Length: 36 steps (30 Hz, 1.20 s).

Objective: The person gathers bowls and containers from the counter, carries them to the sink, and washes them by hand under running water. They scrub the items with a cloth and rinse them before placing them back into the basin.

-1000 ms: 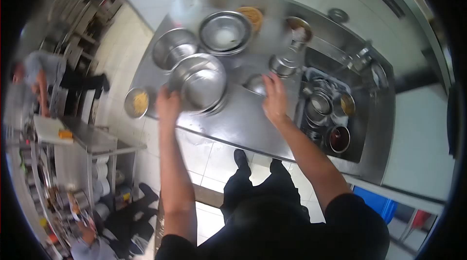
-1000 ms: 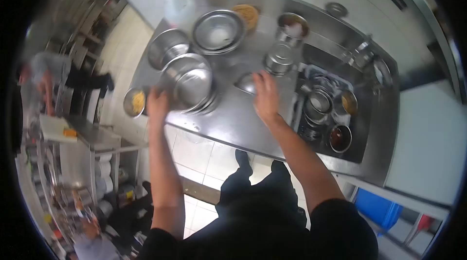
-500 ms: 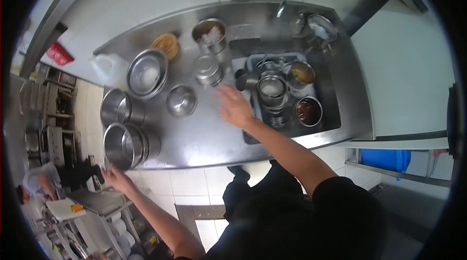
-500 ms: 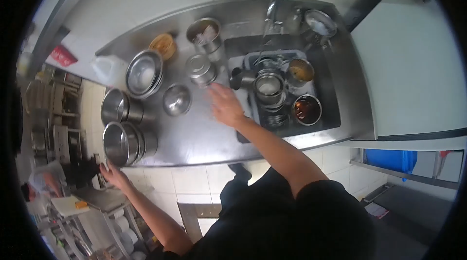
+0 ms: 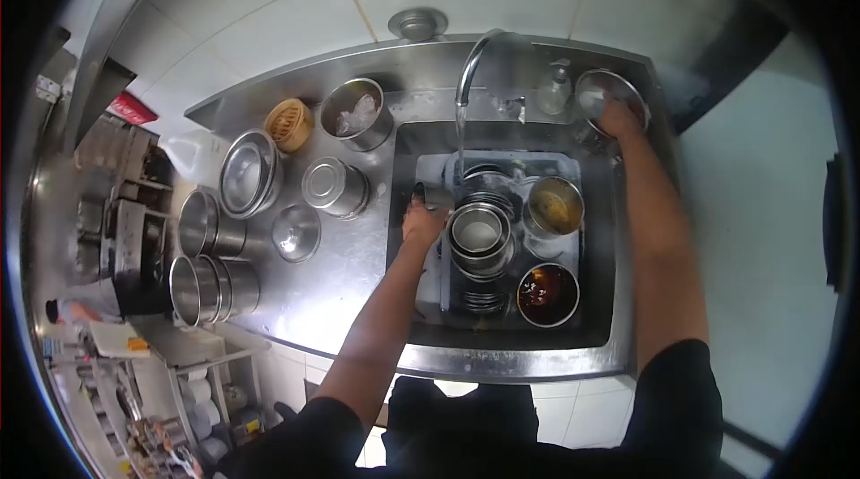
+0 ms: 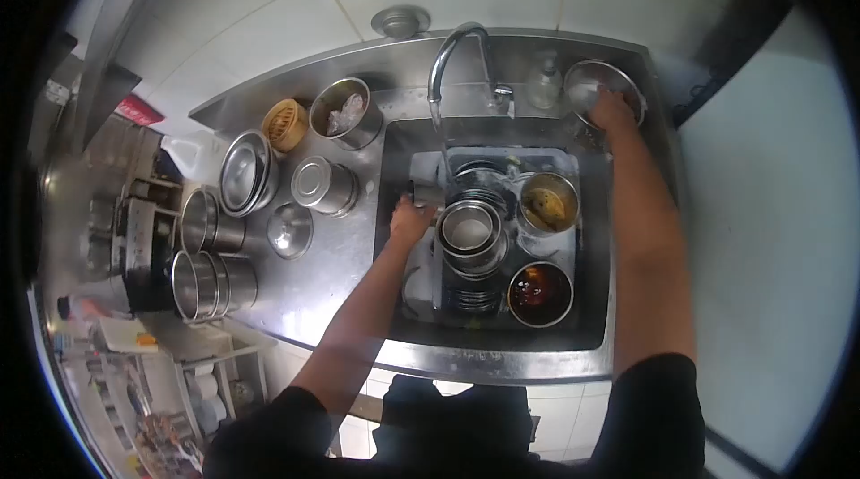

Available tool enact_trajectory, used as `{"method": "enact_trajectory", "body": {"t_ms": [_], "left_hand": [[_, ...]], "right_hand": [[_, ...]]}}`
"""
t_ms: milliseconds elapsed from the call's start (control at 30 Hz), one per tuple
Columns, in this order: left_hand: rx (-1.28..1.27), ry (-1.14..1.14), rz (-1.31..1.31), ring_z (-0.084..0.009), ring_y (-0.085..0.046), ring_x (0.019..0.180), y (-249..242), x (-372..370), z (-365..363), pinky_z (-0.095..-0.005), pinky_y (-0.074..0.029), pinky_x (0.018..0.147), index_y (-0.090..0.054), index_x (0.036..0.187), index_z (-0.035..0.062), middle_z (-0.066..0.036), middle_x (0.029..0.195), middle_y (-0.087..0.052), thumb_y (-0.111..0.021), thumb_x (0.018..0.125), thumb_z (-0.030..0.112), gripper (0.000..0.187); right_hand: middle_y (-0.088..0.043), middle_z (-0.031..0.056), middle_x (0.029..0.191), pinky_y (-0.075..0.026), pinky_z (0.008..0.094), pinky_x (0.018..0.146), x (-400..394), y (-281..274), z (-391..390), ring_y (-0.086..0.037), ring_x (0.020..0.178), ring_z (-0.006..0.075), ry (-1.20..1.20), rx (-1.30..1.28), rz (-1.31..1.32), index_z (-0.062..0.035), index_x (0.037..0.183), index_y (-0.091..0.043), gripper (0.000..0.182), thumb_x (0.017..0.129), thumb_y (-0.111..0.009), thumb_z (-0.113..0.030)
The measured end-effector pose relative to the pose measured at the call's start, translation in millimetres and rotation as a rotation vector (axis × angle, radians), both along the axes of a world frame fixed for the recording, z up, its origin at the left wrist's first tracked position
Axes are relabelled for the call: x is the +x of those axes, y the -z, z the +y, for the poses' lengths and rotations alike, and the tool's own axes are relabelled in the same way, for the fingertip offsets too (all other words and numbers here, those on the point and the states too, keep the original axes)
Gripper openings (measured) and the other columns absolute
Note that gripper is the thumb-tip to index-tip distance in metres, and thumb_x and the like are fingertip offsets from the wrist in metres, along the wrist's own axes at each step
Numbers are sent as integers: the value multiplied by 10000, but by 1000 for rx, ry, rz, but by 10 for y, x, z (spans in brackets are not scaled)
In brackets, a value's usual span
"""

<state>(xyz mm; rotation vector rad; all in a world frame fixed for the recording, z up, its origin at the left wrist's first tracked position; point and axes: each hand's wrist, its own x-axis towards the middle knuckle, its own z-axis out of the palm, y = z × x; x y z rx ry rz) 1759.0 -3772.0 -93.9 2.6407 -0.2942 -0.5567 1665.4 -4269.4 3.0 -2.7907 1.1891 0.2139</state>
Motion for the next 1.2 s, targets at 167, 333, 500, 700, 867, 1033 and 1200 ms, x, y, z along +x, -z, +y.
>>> {"method": "enact_trajectory", "body": {"t_ms": [167, 333, 500, 700, 867, 1033, 1200], "left_hand": [[-427, -37, 352, -270, -694, 1062, 462, 297, 76, -359, -515, 954, -594, 1341, -20, -180, 1174, -729, -810, 858, 278, 607], [-775, 30, 481, -202, -684, 1020, -613, 161, -412, -344, -523, 922, -625, 1311, 8, -118, 1154, -734, -781, 880, 171, 487], [-889, 237, 710, -172, -652, 1059, -1099, -94, -887, -337, -507, 946, -615, 1315, 9, -96, 1161, -717, -755, 897, 125, 456], [-835, 430, 871, -122, -616, 1123, -1307, -254, -707, -322, -501, 992, -581, 1362, 42, -52, 1241, -676, -747, 902, 41, 490], [-1492, 13, 1025, -198, -611, 1218, -1035, -562, -711, -357, -498, 1027, -532, 1419, 52, -86, 1308, -648, -722, 934, 58, 521], [-1158, -486, 966, -255, -595, 1243, -986, -544, -982, -397, -469, 1065, -521, 1434, 84, -91, 1375, -606, -675, 1005, 355, 530], [-1257, -349, 1013, -250, -563, 1279, -686, -462, -854, -458, -489, 1037, -503, 1419, -9, -137, 1389, -577, -625, 975, 588, 754]], "right_hand": [[-600, 219, 1361, -511, 491, 1035, 31, -484, 423, -577, 1292, 409, 127, 0, -118, -154, 1430, -533, 469, 965, -590, -168], [-647, 179, 1210, -535, 471, 931, -354, -1037, 1053, -647, 1100, 388, -149, -94, -776, -146, 1289, -654, 400, 928, -700, -314], [-575, 181, 1271, -485, 494, 984, -401, -591, 2617, -573, 1169, 402, -545, 348, -1014, -115, 1206, -676, 414, 808, -763, -191], [-692, 181, 1171, -523, 451, 949, -23, -110, 2449, -671, 1062, 351, 61, 1126, -891, 49, 1273, -605, 442, 965, -602, -268], [-690, 145, 1237, -519, 461, 1021, -272, 924, 2529, -674, 1108, 317, 519, 2352, -1217, -36, 1250, -663, 483, 1032, -441, -407], [-489, 160, 1512, -311, 447, 1203, -295, 763, 3763, -426, 1414, 382, 324, 344, -1178, -2, 1494, -430, 576, 1070, -446, -392], [-587, 202, 1369, -438, 475, 1045, -225, 176, 3219, -550, 1267, 380, -288, 92, -988, -26, 1350, -605, 397, 1023, -564, -249]]}}
